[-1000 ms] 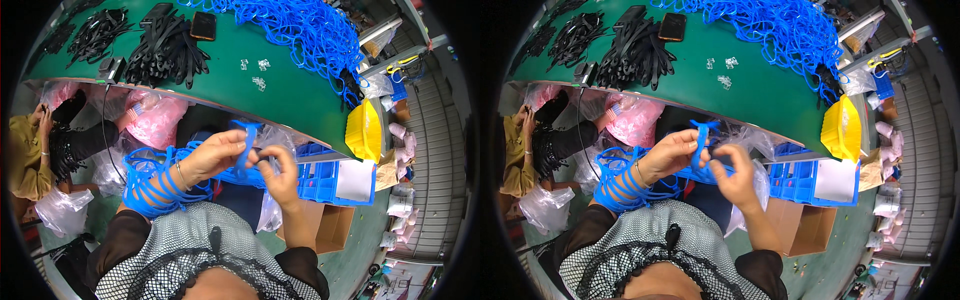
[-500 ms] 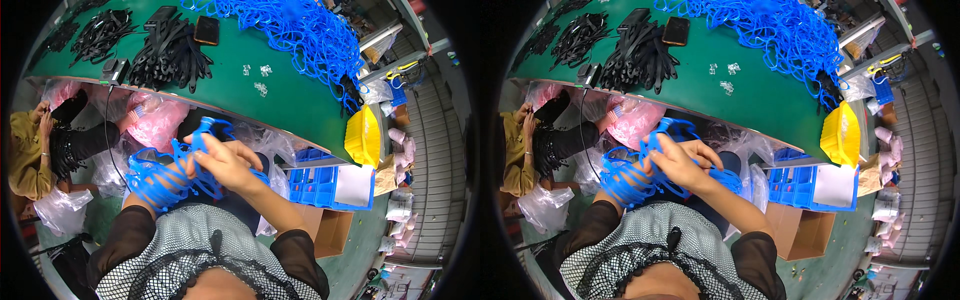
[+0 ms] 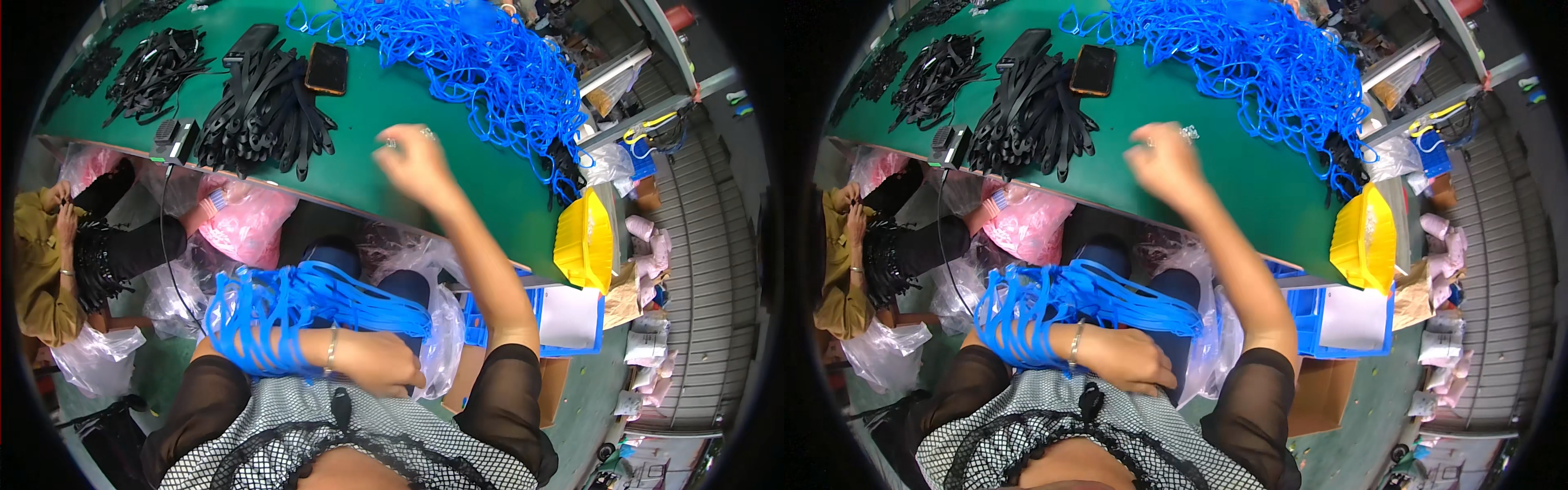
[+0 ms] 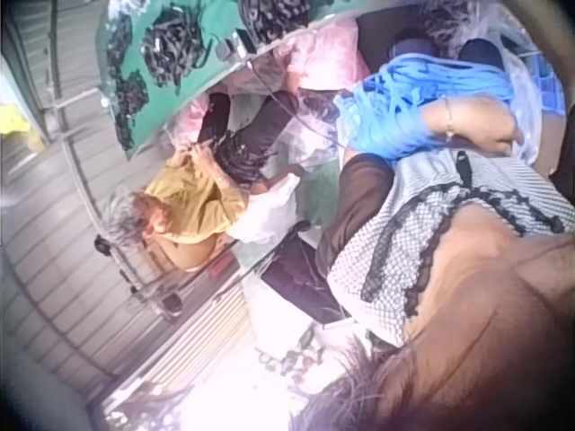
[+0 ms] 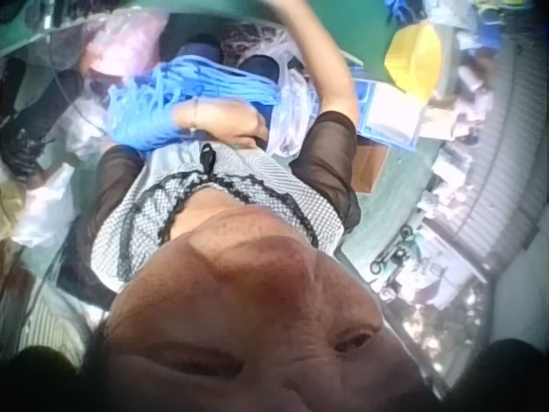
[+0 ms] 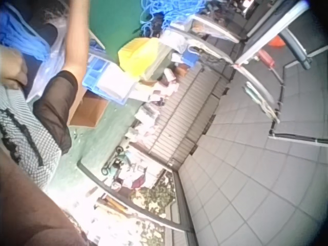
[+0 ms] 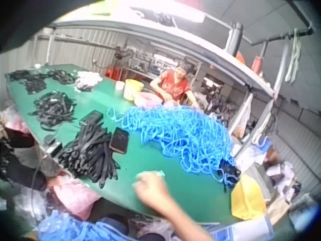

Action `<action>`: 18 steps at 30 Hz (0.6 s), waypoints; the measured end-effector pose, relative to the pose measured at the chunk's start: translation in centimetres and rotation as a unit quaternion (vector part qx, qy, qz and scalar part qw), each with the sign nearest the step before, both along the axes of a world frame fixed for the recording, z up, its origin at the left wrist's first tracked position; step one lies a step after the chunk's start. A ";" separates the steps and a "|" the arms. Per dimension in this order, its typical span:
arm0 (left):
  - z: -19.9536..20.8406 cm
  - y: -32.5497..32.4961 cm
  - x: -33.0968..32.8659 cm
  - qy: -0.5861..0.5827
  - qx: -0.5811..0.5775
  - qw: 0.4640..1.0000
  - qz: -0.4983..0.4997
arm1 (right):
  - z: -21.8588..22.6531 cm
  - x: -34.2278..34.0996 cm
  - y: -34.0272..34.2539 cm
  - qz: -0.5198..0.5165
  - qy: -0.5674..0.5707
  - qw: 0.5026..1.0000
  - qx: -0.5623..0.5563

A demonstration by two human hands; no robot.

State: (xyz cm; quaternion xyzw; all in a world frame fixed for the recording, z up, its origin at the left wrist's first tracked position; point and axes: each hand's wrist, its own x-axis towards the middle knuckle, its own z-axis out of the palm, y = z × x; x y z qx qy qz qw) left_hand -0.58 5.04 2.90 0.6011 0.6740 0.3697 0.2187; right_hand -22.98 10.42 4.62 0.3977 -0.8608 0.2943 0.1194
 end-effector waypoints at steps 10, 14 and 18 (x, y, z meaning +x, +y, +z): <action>0.5 -1.0 0.2 -0.057 0.072 0.991 0.098 | -4.1 -13.5 11.7 -0.404 -0.100 0.888 0.197; 0.7 -1.3 0.0 -0.066 0.064 0.990 0.111 | -5.8 -12.5 13.3 -0.391 -0.043 0.916 0.075; 0.8 -2.2 -0.7 -0.066 0.038 0.988 0.132 | -6.3 -7.2 14.6 -0.315 -0.021 0.949 0.027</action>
